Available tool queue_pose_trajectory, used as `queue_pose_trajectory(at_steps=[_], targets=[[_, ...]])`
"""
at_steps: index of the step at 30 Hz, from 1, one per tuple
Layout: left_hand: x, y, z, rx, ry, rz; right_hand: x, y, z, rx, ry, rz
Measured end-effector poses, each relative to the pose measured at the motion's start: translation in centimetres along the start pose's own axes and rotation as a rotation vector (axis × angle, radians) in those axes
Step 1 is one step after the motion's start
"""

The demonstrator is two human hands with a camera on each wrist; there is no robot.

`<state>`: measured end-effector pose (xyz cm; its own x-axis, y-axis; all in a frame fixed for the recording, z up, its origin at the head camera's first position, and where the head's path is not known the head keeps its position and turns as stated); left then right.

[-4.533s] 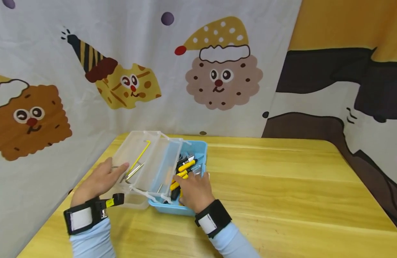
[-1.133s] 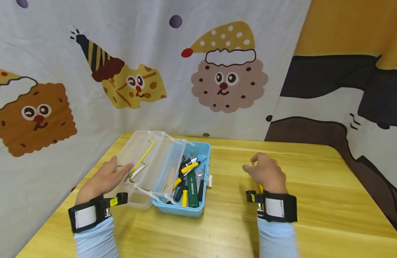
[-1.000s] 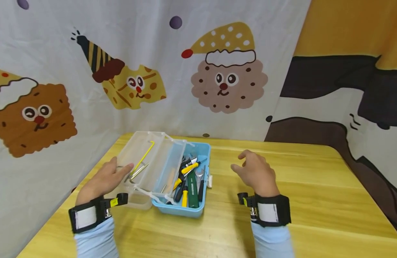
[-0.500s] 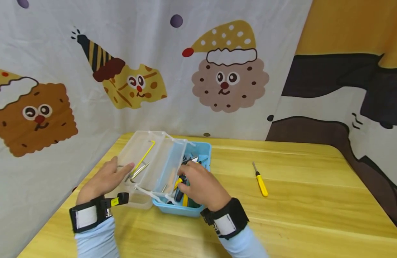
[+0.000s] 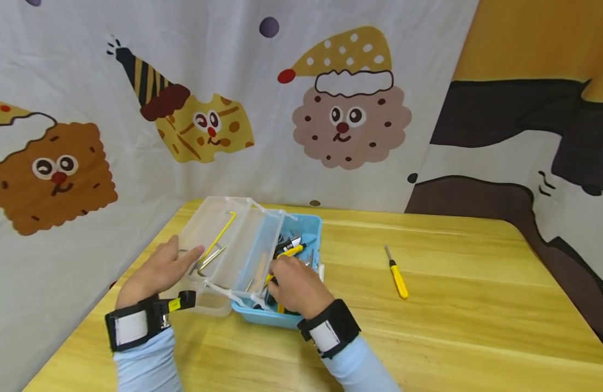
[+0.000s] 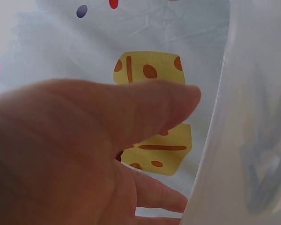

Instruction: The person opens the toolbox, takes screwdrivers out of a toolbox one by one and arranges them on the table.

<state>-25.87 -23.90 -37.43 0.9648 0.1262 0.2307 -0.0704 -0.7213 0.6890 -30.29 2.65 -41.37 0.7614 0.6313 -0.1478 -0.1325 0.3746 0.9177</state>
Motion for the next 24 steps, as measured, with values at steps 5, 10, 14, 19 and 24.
queue_pose_trajectory(at_steps=[5,10,14,19,24], targets=[[0.0,0.0,-0.1,0.012,-0.010,-0.011,-0.1,-1.3,-0.5,-0.021,0.056,0.027],[-0.1,0.0,-0.1,0.001,-0.013,-0.008,-0.1,-2.2,-0.9,0.041,0.037,0.081],[0.0,0.1,-0.1,0.004,-0.015,-0.006,-0.2,-2.7,-1.0,0.132,-0.004,0.090],[0.0,0.0,-0.1,0.012,-0.018,-0.021,-0.1,-2.9,-0.8,0.150,-0.029,0.066],[-0.1,0.0,0.0,0.019,-0.040,-0.047,-0.1,-2.9,-0.7,0.116,-0.046,0.029]])
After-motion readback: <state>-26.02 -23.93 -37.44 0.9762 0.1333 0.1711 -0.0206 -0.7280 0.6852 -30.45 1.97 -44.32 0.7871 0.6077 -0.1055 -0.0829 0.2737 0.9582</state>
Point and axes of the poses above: each hand's wrist, its own x-axis away from the middle knuckle, its own y-axis out of the back of the hand, z = x × y, the point moved 3 cm from there along -x, towards the middle knuckle, and after that the axes turned 9 degrees about x, right-handed, at the moved point
